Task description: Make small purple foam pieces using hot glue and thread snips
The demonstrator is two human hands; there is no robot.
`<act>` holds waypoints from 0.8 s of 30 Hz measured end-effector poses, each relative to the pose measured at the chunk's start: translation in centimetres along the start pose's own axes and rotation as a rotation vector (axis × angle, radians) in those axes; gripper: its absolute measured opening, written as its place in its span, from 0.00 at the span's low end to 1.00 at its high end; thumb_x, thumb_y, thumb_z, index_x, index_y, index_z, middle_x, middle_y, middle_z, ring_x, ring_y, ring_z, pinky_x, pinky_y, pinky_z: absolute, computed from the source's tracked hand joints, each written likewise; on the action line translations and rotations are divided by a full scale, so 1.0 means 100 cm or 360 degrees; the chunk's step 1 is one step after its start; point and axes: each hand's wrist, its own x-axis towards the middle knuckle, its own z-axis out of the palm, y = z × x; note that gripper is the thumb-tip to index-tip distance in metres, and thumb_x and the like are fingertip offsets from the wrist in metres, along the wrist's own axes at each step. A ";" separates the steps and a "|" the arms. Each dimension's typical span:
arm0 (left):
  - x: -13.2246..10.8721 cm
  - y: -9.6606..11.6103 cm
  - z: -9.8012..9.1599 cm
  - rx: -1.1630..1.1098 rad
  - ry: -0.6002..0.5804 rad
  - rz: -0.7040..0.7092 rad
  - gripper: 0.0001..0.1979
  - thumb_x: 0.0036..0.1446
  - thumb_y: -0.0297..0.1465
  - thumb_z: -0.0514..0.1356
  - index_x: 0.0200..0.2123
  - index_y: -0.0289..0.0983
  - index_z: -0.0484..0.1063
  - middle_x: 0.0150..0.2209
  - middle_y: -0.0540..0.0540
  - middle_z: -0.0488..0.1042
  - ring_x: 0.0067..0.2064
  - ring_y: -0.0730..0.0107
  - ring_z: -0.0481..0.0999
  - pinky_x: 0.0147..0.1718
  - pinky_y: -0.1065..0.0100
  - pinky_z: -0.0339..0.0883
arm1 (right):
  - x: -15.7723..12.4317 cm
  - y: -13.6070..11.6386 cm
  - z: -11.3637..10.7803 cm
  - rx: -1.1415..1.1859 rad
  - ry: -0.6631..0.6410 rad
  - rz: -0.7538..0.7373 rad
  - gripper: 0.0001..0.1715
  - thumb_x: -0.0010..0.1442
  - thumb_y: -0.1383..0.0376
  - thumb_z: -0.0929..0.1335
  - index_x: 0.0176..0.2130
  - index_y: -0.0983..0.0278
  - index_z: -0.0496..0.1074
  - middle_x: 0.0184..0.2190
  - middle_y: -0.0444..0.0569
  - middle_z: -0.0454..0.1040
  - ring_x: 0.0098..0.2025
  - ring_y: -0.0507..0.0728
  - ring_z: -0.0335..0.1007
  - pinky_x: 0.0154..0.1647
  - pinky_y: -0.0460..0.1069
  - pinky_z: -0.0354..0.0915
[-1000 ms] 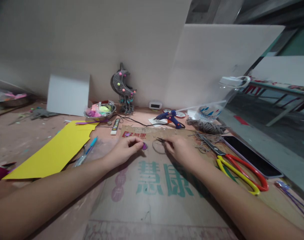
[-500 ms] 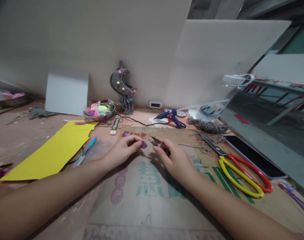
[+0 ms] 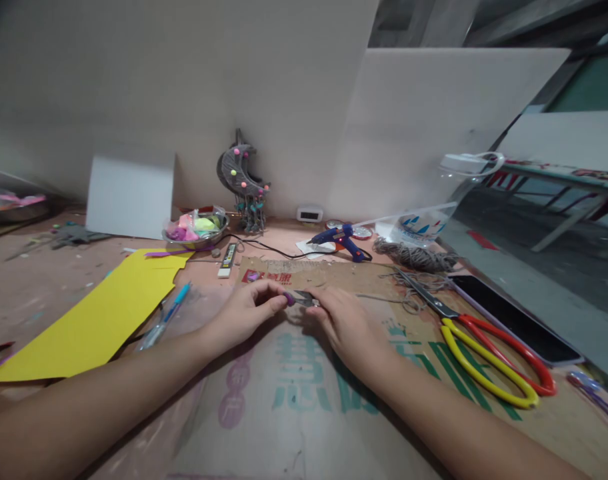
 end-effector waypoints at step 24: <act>0.000 0.004 0.000 -0.0045 -0.0040 -0.0016 0.08 0.54 0.34 0.57 0.31 0.34 0.69 0.30 0.49 0.72 0.33 0.72 0.70 0.34 0.72 0.62 | 0.004 -0.005 -0.002 -0.0002 0.0020 -0.0112 0.15 0.64 0.62 0.58 0.40 0.64 0.71 0.32 0.50 0.75 0.33 0.56 0.69 0.33 0.49 0.63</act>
